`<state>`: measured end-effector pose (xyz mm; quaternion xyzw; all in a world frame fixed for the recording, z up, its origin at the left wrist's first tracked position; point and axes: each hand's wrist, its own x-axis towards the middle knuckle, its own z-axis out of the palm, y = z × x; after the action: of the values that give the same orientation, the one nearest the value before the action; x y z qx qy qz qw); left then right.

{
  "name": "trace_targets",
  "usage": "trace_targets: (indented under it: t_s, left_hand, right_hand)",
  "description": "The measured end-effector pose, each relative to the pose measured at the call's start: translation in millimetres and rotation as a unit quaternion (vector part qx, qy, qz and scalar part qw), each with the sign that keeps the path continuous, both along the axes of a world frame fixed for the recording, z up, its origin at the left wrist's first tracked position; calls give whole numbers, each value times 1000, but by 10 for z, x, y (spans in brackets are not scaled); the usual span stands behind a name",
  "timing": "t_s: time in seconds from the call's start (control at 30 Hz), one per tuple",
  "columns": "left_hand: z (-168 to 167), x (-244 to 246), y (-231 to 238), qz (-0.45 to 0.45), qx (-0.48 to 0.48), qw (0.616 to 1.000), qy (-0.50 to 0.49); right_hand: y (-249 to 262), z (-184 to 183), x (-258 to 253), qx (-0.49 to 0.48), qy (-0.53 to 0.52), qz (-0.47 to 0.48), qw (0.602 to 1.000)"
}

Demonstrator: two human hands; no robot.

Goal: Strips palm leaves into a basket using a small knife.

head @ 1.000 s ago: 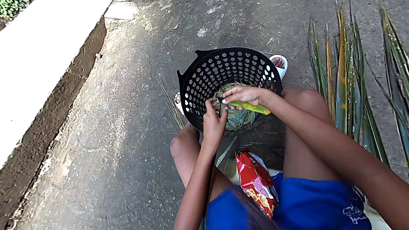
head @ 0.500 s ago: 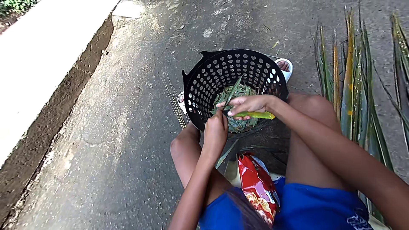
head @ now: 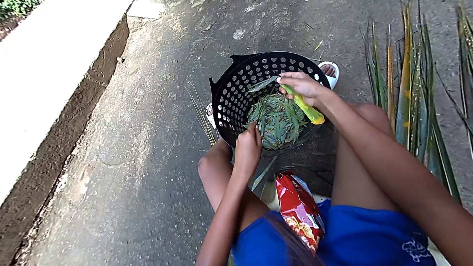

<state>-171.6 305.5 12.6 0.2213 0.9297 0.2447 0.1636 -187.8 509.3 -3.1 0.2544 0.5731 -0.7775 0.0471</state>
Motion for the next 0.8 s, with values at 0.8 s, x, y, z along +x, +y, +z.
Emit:
trace_targets:
  t_s: [0.8]
  left_hand:
    - [-62, -111, 3, 28, 224, 952, -208]
  right_hand:
    - [0, -104, 141, -34, 23, 167, 985]
